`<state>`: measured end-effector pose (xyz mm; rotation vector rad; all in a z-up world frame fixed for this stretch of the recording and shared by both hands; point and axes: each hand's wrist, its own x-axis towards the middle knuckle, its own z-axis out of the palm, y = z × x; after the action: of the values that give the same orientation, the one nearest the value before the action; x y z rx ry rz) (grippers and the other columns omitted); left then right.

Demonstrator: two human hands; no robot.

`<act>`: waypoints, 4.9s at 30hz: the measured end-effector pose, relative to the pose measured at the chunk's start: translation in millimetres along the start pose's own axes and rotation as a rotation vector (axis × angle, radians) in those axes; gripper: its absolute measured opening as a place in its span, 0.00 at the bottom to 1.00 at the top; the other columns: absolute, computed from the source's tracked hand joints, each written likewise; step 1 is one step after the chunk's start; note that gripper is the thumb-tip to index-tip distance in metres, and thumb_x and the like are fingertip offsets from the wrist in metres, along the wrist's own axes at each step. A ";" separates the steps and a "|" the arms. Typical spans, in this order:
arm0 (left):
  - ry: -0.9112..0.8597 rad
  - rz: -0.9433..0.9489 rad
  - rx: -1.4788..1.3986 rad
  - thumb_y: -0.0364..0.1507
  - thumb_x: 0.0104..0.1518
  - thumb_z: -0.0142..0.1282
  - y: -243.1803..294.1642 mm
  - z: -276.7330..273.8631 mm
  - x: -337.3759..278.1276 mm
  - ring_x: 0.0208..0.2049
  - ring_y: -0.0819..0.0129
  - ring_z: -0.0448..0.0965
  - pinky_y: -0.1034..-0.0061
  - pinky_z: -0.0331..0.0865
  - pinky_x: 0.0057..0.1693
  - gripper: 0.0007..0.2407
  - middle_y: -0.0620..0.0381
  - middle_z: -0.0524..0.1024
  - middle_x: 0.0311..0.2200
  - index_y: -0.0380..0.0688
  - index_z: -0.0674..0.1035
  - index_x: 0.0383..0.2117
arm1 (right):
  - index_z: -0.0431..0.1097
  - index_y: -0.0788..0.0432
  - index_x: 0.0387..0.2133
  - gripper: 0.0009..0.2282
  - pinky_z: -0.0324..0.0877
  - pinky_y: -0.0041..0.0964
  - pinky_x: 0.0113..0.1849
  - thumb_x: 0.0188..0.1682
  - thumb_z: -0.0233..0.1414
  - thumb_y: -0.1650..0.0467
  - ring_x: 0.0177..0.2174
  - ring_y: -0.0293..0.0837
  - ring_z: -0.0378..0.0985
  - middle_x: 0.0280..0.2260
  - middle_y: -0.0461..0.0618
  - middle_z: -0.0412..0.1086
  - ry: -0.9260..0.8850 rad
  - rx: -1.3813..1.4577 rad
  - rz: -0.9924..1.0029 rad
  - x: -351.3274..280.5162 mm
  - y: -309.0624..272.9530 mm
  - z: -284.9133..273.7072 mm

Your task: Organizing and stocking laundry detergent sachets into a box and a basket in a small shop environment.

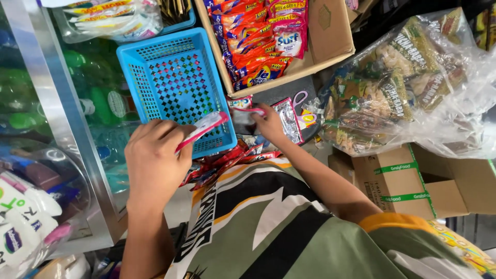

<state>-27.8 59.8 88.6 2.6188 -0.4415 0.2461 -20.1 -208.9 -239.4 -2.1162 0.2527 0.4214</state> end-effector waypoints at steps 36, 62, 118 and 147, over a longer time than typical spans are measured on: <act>-0.196 -0.978 -2.046 0.39 0.67 0.48 -42.0 100.1 -8.3 0.43 0.64 0.82 0.67 0.75 0.52 0.18 0.50 0.81 0.45 0.37 0.76 0.53 | 0.68 0.64 0.41 0.15 0.69 0.53 0.58 0.38 0.58 0.76 0.60 0.62 0.69 0.56 0.59 0.70 -0.056 -0.354 -1.159 -136.9 -224.8 -118.8; -0.480 -0.147 -1.011 0.29 0.61 0.62 23.2 155.1 53.4 0.37 0.65 0.78 0.69 0.75 0.46 0.16 0.53 0.82 0.36 0.40 0.76 0.53 | 0.72 0.65 0.33 0.22 0.77 0.49 0.37 0.65 0.39 0.59 0.31 0.59 0.80 0.29 0.62 0.73 -0.324 1.327 -0.555 -53.1 -218.0 -154.8; -0.398 -0.493 -1.853 0.48 0.67 0.44 -13.4 179.8 3.0 0.51 0.63 0.78 0.66 0.72 0.57 0.27 0.51 0.78 0.52 0.35 0.72 0.60 | 0.70 0.68 0.23 0.07 0.65 0.33 0.31 0.50 0.57 0.77 0.27 0.43 0.72 0.27 0.55 0.71 -0.070 0.297 -0.611 -96.4 -233.4 -174.7; -0.235 0.091 -0.721 0.19 0.42 0.53 51.2 98.2 19.8 0.67 0.43 0.59 0.56 0.53 0.70 0.27 0.44 0.66 0.61 0.38 0.74 0.56 | 0.65 0.58 0.59 0.29 0.57 0.58 0.60 0.39 0.59 0.71 0.57 0.54 0.67 0.56 0.54 0.68 -0.121 -0.807 -0.904 -118.6 -282.3 -216.1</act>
<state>-17.8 -35.2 29.2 1.9227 -0.5972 -0.1732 9.3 -234.3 133.3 -2.6592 -1.0820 0.0899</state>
